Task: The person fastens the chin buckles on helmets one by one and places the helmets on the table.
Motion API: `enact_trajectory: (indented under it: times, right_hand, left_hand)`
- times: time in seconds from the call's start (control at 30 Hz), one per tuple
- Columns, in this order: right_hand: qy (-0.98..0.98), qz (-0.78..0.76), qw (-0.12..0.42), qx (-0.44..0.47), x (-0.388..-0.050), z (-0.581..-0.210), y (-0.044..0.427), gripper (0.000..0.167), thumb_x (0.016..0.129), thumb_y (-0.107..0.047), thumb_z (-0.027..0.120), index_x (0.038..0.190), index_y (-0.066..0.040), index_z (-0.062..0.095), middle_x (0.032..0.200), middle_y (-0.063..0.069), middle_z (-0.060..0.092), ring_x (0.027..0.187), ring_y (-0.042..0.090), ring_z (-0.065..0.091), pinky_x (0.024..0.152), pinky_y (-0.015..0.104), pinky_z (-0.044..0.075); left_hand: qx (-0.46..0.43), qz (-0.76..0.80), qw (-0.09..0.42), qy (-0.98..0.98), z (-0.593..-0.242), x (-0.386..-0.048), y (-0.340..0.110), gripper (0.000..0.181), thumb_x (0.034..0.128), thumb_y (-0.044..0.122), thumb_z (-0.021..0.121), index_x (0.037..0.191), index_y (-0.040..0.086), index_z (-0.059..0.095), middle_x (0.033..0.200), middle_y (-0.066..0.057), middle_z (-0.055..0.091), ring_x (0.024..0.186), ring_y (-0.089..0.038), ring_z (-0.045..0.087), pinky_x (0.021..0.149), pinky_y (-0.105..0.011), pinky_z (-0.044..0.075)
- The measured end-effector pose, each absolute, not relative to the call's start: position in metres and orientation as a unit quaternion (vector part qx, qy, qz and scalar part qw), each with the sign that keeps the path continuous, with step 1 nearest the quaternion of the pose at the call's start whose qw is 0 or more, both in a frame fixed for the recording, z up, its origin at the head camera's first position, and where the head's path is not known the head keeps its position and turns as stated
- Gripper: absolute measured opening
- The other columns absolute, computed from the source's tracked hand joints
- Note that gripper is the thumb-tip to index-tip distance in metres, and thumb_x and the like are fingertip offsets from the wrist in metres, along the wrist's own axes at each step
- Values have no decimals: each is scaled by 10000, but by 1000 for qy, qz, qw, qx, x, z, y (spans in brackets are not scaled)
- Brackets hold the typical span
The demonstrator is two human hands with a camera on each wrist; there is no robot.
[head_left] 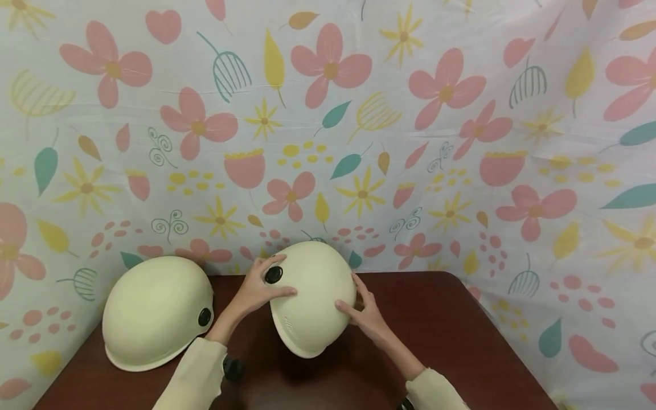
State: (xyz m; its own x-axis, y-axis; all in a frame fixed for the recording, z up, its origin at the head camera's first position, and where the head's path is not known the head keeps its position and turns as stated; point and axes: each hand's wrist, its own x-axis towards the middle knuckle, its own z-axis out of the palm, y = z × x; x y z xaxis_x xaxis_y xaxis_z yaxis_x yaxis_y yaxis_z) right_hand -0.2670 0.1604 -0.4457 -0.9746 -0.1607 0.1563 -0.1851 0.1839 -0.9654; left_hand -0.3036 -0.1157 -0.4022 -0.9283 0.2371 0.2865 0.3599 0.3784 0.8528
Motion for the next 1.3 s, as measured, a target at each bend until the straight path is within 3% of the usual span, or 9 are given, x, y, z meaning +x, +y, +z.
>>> enact_trajectory:
  times: [0.2,0.73,0.9,1.07,1.2,1.3]
  right_hand:
    - [-758,643,4,105,-263,-452,159,813,940,-230,641,1578,-211,137,1486,227,292,1294,449,493,852,468,571]
    - [-766,635,-1,100,-267,-450,165,827,931,-239,649,1578,-201,135,1492,224,315,1308,436,487,853,466,570]
    - [-805,582,-2,116,-270,-437,172,861,902,-267,673,1580,-190,147,1539,213,231,1369,445,396,928,542,515]
    - [-841,526,5,126,-275,-412,174,894,873,-321,710,1578,-248,165,1576,179,156,1406,413,328,1007,604,434]
    - [-851,501,-13,155,-282,-398,169,955,844,-370,740,1581,-269,141,1599,169,102,1469,388,194,1078,634,342]
    - [-860,476,-14,183,-286,-391,165,1001,829,-389,752,1586,-224,118,1612,192,75,1490,399,87,1109,665,258]
  left_hand:
    - [-190,-517,55,-833,-391,-303,-115,849,704,311,881,1447,198,485,1236,-140,411,1160,-332,443,1070,-569,369]
    - [-210,-503,52,-837,-390,-305,-111,857,724,346,864,1462,181,461,1165,-138,401,1125,-310,455,1041,-573,382]
    - [-205,-506,44,-837,-388,-306,-110,872,716,365,866,1467,198,455,1142,-112,395,1108,-304,447,1038,-558,385]
    - [-203,-505,39,-838,-386,-307,-110,884,704,383,871,1466,214,455,1157,-108,395,1117,-306,442,1050,-572,378]
    - [-203,-505,35,-838,-387,-308,-109,889,701,399,871,1465,211,455,1163,-110,394,1111,-297,443,1045,-574,386]
    - [-205,-501,37,-840,-386,-308,-108,885,704,388,871,1464,197,459,1141,-105,393,1071,-276,444,1028,-552,403]
